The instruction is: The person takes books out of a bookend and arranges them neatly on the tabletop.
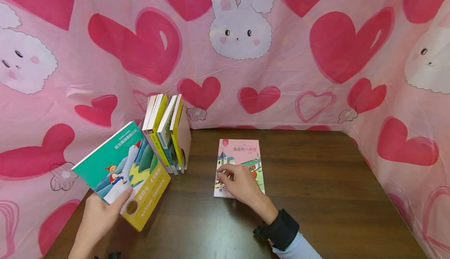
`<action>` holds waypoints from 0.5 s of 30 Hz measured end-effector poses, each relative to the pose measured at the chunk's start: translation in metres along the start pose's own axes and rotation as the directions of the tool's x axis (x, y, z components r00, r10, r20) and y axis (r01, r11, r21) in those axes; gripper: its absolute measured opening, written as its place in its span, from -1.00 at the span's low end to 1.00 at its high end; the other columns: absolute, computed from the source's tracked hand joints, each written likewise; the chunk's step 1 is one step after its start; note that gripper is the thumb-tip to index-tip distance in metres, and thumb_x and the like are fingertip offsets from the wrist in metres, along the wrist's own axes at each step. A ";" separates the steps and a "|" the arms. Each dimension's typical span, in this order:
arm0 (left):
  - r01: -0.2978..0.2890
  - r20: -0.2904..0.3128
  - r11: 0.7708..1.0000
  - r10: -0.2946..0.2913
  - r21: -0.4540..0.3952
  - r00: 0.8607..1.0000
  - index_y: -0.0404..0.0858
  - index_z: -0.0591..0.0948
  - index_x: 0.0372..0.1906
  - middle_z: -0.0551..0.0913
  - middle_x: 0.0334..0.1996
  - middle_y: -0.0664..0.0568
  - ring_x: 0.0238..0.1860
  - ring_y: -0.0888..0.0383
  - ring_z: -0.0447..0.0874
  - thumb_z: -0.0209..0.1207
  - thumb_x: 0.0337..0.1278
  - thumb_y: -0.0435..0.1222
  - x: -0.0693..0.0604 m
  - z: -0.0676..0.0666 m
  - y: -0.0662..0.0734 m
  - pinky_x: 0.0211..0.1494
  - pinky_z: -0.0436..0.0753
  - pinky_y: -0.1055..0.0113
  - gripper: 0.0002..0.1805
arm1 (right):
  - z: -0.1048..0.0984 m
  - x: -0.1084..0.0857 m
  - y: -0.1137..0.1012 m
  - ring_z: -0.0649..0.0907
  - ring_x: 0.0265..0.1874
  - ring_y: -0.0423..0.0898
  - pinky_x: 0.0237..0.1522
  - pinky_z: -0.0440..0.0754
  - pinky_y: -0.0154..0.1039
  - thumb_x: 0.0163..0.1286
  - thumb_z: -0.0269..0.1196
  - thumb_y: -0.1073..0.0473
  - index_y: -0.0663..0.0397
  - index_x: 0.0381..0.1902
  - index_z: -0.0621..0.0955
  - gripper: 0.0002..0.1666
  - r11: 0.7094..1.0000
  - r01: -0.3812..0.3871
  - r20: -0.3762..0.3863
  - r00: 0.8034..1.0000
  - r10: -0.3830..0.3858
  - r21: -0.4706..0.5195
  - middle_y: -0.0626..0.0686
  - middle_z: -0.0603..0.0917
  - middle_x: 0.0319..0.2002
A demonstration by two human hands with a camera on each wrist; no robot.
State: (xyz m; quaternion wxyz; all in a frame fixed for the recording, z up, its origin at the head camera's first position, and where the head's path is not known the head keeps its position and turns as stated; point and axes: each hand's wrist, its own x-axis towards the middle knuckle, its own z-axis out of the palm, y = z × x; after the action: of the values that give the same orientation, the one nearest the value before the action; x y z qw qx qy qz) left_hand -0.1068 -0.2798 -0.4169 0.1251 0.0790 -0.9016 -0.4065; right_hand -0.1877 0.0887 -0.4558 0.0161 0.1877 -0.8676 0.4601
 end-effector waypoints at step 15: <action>-0.015 0.007 0.996 0.016 -0.086 1.000 -0.36 0.39 0.41 0.68 0.08 -0.07 -0.22 0.58 0.59 0.35 0.42 -0.22 -0.001 -0.004 -0.010 -0.27 0.66 0.56 -0.38 | 0.000 0.000 0.000 0.55 -0.52 -0.16 -0.56 0.45 -0.34 0.49 0.38 0.14 0.05 -0.02 0.80 -0.81 1.000 0.009 -0.004 1.000 -0.009 -0.001 -0.23 0.67 -0.47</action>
State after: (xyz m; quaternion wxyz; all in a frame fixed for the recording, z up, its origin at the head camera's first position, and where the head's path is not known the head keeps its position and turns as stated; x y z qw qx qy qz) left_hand -0.1040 -0.2888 -0.4226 0.1281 0.0649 -0.8843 -0.4442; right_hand -0.1881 0.0884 -0.4562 0.0203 0.1907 -0.8670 0.4599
